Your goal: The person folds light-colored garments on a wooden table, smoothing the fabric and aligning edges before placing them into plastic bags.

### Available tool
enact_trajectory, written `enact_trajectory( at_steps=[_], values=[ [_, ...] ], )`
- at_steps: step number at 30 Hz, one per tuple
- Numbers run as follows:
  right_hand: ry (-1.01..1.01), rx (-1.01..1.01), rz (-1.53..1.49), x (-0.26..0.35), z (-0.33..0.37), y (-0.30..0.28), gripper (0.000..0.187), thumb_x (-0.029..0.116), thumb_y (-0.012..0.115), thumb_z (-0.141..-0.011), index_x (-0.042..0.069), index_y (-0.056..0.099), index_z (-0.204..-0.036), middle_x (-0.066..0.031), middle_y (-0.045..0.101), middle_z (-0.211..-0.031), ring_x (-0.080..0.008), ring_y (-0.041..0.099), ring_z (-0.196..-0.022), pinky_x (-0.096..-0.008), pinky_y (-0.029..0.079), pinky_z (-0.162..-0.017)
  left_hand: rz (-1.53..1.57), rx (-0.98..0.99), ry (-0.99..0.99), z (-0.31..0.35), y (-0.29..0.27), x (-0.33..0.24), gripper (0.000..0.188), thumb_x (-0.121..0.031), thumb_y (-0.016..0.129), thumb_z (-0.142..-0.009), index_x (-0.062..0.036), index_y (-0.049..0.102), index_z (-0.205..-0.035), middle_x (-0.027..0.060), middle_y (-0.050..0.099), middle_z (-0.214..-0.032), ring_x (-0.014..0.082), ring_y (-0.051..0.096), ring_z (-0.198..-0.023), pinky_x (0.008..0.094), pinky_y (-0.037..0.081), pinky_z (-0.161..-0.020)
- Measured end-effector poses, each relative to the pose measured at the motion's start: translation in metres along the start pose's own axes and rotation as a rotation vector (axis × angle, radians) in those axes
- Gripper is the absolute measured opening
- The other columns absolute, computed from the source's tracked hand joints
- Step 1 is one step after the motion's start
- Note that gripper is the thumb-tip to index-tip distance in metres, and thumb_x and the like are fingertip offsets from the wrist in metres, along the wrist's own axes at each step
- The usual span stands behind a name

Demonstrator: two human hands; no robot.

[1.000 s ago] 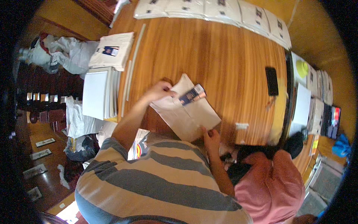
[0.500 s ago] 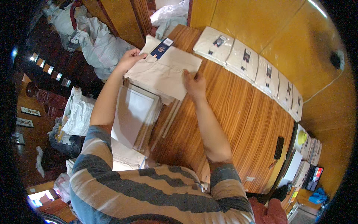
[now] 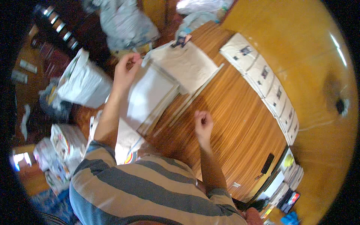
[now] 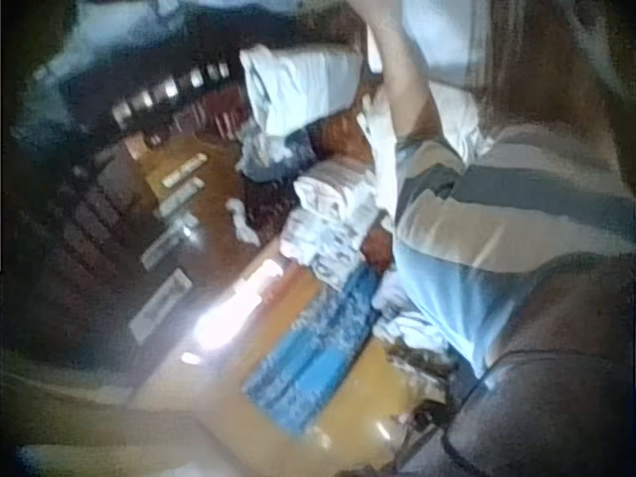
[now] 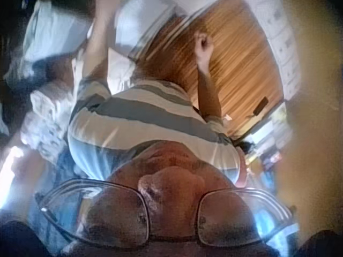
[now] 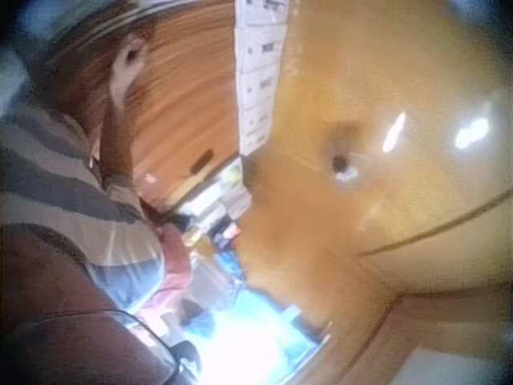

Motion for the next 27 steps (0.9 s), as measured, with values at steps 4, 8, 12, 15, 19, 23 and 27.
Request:
enact_trajectory(
  at_steps=[4, 8, 12, 15, 19, 23, 27],
  values=[
    [0.133, 0.901, 0.006, 0.04, 0.159, 0.07, 0.023, 0.027, 0.071, -0.103, 0.005, 0.066, -0.096, -0.0034, 0.068, -0.087, -0.0145, 0.063, -0.081, -0.0286, 0.053, -0.076, 0.296, 0.118, -0.224, 0.225, -0.086, -0.042, 0.007, -0.007, 0.072, -0.099, -0.0003, 0.072, -0.102, 0.0089, 0.074, -0.097, 0.0171, 0.07, -0.091, 0.0316, 0.055, -0.085],
    [0.911, 1.474, -0.121, -0.05, 0.287, 0.128, 0.026, 0.031, 0.066, -0.105, 0.007, 0.065, -0.097, -0.0035, 0.069, -0.086, -0.0126, 0.063, -0.075, -0.0306, 0.054, -0.067, 0.282, 0.361, -0.644, 0.403, -0.11, -0.095, 0.007, -0.007, 0.077, -0.094, -0.0015, 0.074, -0.097, 0.0094, 0.075, -0.093, 0.0149, 0.071, -0.084, 0.03, 0.057, -0.07],
    [0.69, 1.297, -0.041, -0.165, 0.305, 0.228, 0.018, 0.024, 0.064, -0.103, 0.006, 0.068, -0.104, -0.0036, 0.072, -0.085, -0.0124, 0.066, -0.069, -0.0285, 0.053, -0.059, 0.052, 0.377, -0.852, 0.526, -0.142, -0.119, 0.01, -0.012, 0.075, -0.095, -0.0036, 0.075, -0.101, 0.0113, 0.075, -0.093, 0.0223, 0.073, -0.08, 0.033, 0.058, -0.067],
    [0.784, 0.888, 0.023, -0.24, 0.257, 0.303, 0.018, 0.027, 0.066, -0.097, 0.01, 0.071, -0.091, -0.0047, 0.071, -0.082, -0.0141, 0.065, -0.071, -0.0295, 0.052, -0.061, -0.039, 0.226, -1.022, 0.583, -0.161, -0.131, 0.015, -0.016, 0.075, -0.095, -0.0038, 0.074, -0.104, 0.0121, 0.074, -0.093, 0.0261, 0.072, -0.079, 0.0359, 0.059, -0.069],
    [0.123, 0.599, 0.402, -0.31, 0.17, 0.384, 0.027, 0.022, 0.066, -0.098, 0.002, 0.074, -0.114, -0.011, 0.077, -0.102, -0.029, 0.072, -0.098, -0.0394, 0.055, -0.09, -0.2, 0.065, -1.146, 0.634, -0.19, -0.15, 0.017, -0.014, 0.076, -0.095, -0.0026, 0.072, -0.108, 0.0132, 0.074, -0.092, 0.0257, 0.072, -0.078, 0.0363, 0.059, -0.069],
    [0.319, 0.732, 0.371, -0.351, 0.118, 0.436, 0.043, 0.035, 0.071, -0.097, -0.001, 0.071, -0.12, -0.0203, 0.073, -0.12, -0.0341, 0.069, -0.113, -0.0468, 0.053, -0.099, -0.214, -0.094, -1.391, 0.7, -0.225, -0.172, 0.019, -0.014, 0.076, -0.096, -0.0017, 0.072, -0.109, 0.0142, 0.075, -0.096, 0.0246, 0.073, -0.08, 0.036, 0.06, -0.071],
    [0.657, 1.018, 0.472, -0.319, 0.122, 0.45, 0.068, 0.055, 0.051, -0.106, 0.006, 0.054, -0.153, -0.0146, 0.056, -0.152, -0.0362, 0.054, -0.136, -0.0448, 0.041, -0.115, -0.224, -0.229, -1.664, 0.771, -0.243, -0.2, 0.022, -0.018, 0.074, -0.098, -0.0008, 0.072, -0.112, 0.0145, 0.077, -0.102, 0.0237, 0.075, -0.085, 0.0354, 0.06, -0.072]
  ],
)
Point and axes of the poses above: each hand's wrist, its own z-axis away from the middle knuckle, its own y-axis out of the palm, x = y × z, the point moved 5 cm from there along -z, towards the middle knuckle
